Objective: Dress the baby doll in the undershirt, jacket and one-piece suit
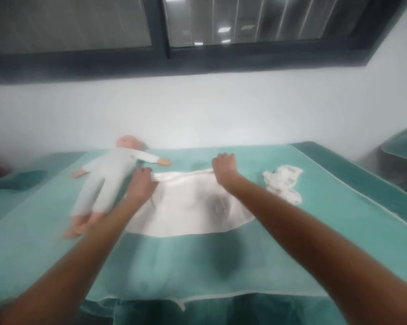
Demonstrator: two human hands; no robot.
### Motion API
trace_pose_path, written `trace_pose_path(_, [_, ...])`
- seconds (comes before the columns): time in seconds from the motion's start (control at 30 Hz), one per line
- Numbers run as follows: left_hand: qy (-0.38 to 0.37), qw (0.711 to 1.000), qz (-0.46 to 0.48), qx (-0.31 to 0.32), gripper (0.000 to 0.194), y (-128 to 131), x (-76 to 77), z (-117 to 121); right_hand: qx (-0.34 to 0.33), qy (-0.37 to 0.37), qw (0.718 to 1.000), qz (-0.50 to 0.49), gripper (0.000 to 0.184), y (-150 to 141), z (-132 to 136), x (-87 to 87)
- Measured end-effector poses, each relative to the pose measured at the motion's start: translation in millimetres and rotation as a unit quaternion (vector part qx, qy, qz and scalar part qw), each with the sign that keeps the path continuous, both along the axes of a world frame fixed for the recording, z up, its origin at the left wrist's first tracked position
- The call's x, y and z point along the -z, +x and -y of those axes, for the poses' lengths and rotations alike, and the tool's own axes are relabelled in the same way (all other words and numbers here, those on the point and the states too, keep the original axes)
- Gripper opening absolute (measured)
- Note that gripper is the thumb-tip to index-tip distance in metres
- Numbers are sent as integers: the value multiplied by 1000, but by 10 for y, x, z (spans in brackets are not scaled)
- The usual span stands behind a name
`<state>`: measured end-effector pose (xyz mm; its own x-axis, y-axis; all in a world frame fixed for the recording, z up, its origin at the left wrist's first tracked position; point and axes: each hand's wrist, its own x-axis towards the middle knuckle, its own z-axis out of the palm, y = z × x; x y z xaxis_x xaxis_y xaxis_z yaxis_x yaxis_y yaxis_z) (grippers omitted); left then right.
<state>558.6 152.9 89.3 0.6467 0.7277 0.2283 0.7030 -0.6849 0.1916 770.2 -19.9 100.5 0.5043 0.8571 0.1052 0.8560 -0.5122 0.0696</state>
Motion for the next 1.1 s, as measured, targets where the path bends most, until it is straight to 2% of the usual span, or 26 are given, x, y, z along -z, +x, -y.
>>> trace_pose_path(0.07, [31,998,17,61,38,104,264,116,-19,26,999,-13,43,-242,-108,311])
trace_pose_path(0.13, [-8,988,27,151,38,221,485,243,-44,42,997,-50,43,-435,-208,618])
trace_pose_path(0.17, [-40,984,32,170,36,287,571,292,-45,50,996,-64,45,-490,-261,750])
trace_pose_path(0.23, [-78,983,30,162,30,428,683,341,-23,76,993,-87,53,-502,-375,943])
trace_pose_path(0.3, [-93,990,21,102,29,564,721,327,12,103,989,-101,59,-410,-487,1041])
trace_pose_path(0.4, [-105,994,23,25,41,729,688,259,19,146,984,-98,61,-225,-612,1069])
trace_pose_path(0.5, [-105,992,62,-8,54,846,638,208,-52,182,979,-69,61,-95,-673,1057])
trace_pose_path(0.6, [-123,988,88,-36,55,939,669,162,-107,170,978,-63,61,20,-706,1061])
trace_pose_path(0.87, [-83,992,85,31,57,1058,1036,24,-25,111,983,-147,69,296,-823,1179])
trace_pose_path(1.0, [-78,994,64,35,58,1030,1047,40,-16,92,985,-147,70,240,-837,1199])
trace_pose_path(1.1, [-73,995,39,62,58,970,1010,74,-16,89,986,-138,71,162,-816,1192])
